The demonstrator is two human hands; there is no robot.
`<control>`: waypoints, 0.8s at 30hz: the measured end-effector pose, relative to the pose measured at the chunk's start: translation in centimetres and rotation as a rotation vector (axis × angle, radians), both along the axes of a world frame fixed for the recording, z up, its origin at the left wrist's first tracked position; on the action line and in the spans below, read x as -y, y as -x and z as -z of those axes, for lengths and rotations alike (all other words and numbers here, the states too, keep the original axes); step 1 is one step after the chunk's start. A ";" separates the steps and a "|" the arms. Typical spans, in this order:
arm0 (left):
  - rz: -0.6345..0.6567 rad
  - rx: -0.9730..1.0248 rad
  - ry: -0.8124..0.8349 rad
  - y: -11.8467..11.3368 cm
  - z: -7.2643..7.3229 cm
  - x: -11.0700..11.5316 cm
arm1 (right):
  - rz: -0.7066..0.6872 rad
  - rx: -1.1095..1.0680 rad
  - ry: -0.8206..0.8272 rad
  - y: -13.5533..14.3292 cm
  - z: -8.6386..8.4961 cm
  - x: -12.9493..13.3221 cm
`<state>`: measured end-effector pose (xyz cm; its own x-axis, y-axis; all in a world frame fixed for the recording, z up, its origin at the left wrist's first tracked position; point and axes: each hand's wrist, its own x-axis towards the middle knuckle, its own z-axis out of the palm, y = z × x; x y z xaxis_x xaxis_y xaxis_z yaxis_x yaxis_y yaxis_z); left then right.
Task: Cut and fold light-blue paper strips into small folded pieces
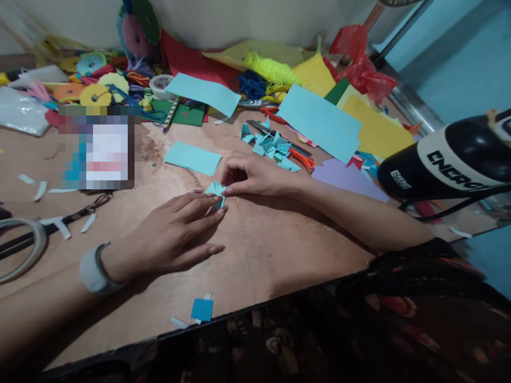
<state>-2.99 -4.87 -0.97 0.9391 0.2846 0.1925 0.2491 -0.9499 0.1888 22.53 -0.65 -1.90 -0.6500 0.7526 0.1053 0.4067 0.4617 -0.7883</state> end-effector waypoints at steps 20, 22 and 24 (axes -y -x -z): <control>0.014 0.000 0.005 0.0 -0.1 -0.1 | 0.008 0.005 0.078 0.1 -0.5 -0.1; 0.010 -0.006 0.011 0.0 -0.2 -0.1 | -0.009 0.009 0.078 0.0 -0.4 -0.3; -0.028 -0.003 0.018 -0.2 -0.3 -0.1 | -0.013 0.012 0.078 0.0 -0.4 -0.4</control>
